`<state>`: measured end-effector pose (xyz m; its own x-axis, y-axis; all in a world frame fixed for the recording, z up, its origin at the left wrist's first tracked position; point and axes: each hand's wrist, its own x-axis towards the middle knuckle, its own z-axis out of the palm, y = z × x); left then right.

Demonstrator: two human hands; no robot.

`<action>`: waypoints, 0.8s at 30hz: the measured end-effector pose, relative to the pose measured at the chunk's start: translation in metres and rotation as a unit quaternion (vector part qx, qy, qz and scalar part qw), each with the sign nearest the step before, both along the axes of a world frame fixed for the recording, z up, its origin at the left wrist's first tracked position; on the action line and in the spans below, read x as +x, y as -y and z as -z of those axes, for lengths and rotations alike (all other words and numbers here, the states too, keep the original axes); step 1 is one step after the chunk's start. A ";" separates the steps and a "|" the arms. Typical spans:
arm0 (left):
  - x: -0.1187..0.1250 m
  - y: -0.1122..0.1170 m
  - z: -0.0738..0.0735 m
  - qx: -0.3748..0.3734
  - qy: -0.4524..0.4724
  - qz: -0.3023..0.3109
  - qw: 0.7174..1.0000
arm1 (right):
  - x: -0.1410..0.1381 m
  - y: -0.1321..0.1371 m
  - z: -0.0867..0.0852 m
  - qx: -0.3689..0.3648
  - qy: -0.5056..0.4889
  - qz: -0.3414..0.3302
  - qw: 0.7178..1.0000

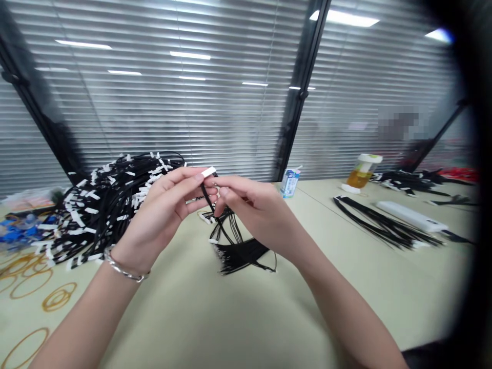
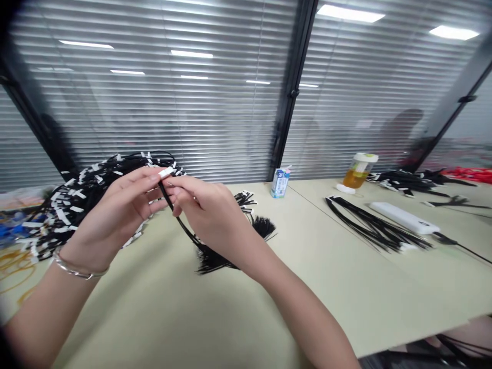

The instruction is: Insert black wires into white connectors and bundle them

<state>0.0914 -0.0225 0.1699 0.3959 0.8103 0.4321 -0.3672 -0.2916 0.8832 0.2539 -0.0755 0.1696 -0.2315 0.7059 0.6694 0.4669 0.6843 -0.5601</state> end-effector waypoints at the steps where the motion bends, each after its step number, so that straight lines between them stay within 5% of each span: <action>1: 0.000 0.000 0.000 -0.005 0.006 0.005 1.000 | 0.000 0.000 -0.001 0.001 0.000 0.006 1.000; 6: -0.003 -0.004 -0.001 -0.042 0.039 -0.013 0.998 | 0.014 0.008 -0.016 0.013 -0.060 0.072 0.996; 11: -0.013 -0.014 -0.007 -0.065 0.088 -0.052 0.993 | 0.048 0.018 -0.033 0.169 -0.214 0.093 0.958; 14: -0.020 -0.016 -0.011 -0.073 0.122 -0.058 0.988 | 0.065 0.024 -0.038 0.238 -0.226 0.136 0.935; 24: -0.032 -0.015 -0.020 -0.094 0.160 -0.077 0.980 | 0.062 0.040 -0.039 0.242 -0.217 0.181 0.928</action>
